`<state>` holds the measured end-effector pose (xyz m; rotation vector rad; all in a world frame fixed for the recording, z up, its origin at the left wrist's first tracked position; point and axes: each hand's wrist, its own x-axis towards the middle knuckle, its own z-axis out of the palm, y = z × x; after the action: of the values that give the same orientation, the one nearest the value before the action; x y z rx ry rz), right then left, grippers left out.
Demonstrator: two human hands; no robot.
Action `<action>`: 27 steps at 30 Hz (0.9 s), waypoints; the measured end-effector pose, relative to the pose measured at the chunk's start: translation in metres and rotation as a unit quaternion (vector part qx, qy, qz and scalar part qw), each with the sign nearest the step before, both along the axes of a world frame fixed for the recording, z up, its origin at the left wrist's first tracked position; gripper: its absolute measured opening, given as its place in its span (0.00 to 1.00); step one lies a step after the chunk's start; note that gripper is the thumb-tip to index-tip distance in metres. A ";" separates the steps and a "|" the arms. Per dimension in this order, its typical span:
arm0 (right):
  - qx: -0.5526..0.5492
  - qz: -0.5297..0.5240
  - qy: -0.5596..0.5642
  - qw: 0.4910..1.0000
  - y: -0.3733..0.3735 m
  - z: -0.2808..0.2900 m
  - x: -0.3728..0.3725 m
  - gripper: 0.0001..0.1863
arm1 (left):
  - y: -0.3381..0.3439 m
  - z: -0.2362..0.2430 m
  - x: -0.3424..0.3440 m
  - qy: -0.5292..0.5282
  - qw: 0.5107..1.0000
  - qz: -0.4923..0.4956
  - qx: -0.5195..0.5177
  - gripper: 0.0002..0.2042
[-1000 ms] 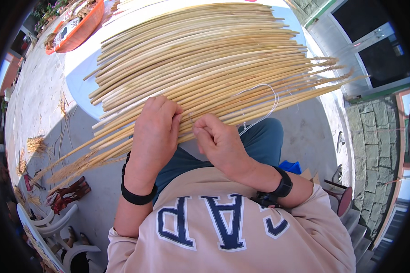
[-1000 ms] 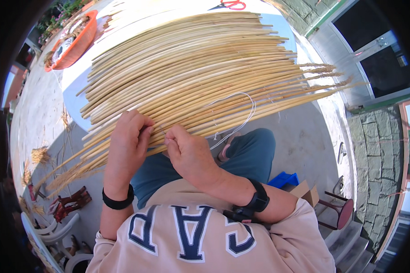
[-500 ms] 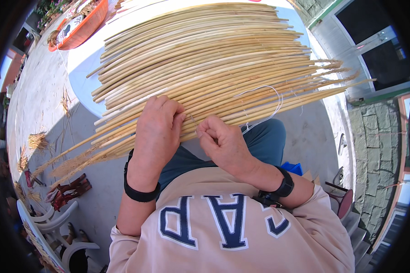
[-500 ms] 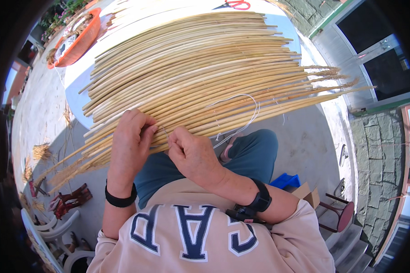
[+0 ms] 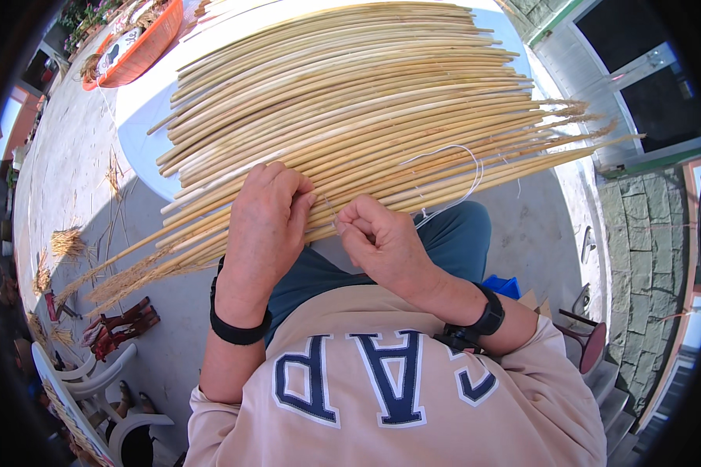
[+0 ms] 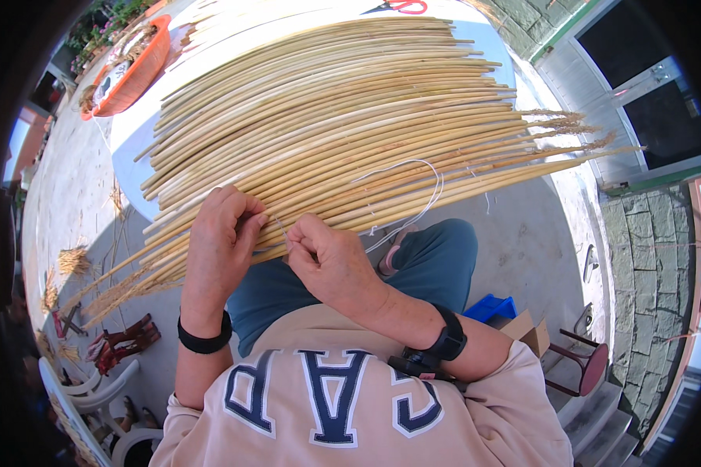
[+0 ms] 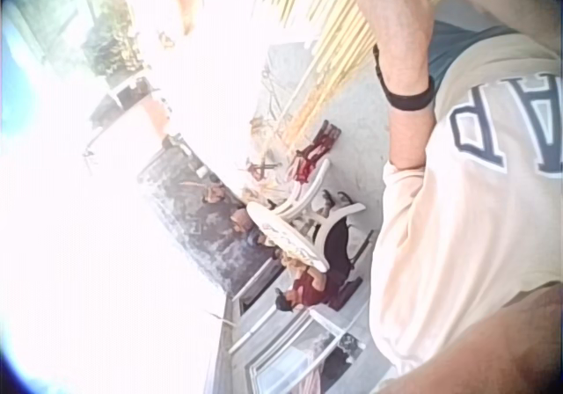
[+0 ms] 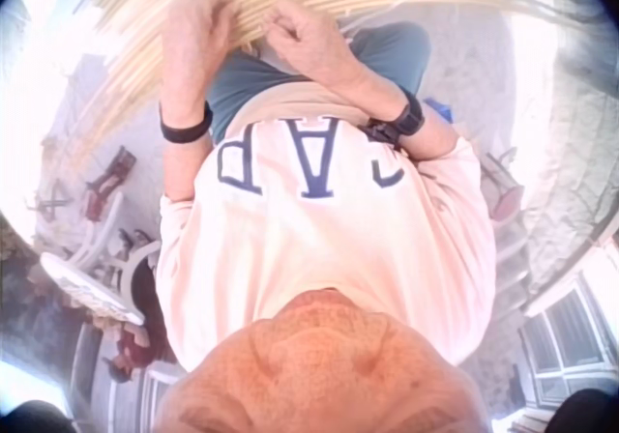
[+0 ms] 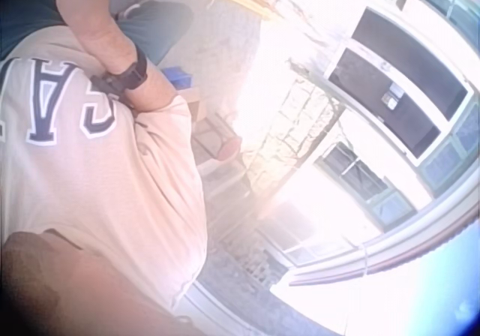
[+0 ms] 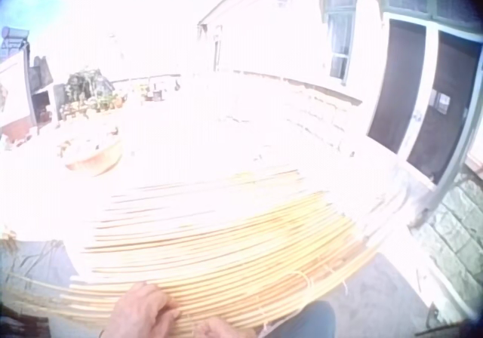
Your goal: The person weaves together thin bamboo stalks using white twine, passing the twine around the stalks and securing them at a station.
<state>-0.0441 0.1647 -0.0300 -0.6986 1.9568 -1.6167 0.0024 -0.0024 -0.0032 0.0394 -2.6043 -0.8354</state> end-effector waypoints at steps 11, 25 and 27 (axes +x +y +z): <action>-0.006 -0.026 0.002 1.000 -0.001 0.000 0.001 0.03 | 0.000 0.001 0.000 0.004 1.000 -0.003 0.004 0.05; 0.038 -0.036 0.029 0.998 -0.006 0.010 0.003 0.01 | -0.001 -0.001 0.001 0.002 1.000 -0.010 0.018 0.05; 0.043 -0.035 0.032 0.998 -0.006 0.011 0.003 0.01 | -0.001 -0.001 0.001 -0.004 1.000 -0.011 0.028 0.04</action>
<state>-0.0409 0.1589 -0.0190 -0.6622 2.1042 -1.5577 0.0036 -0.0038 -0.0047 0.0298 -2.5923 -0.9186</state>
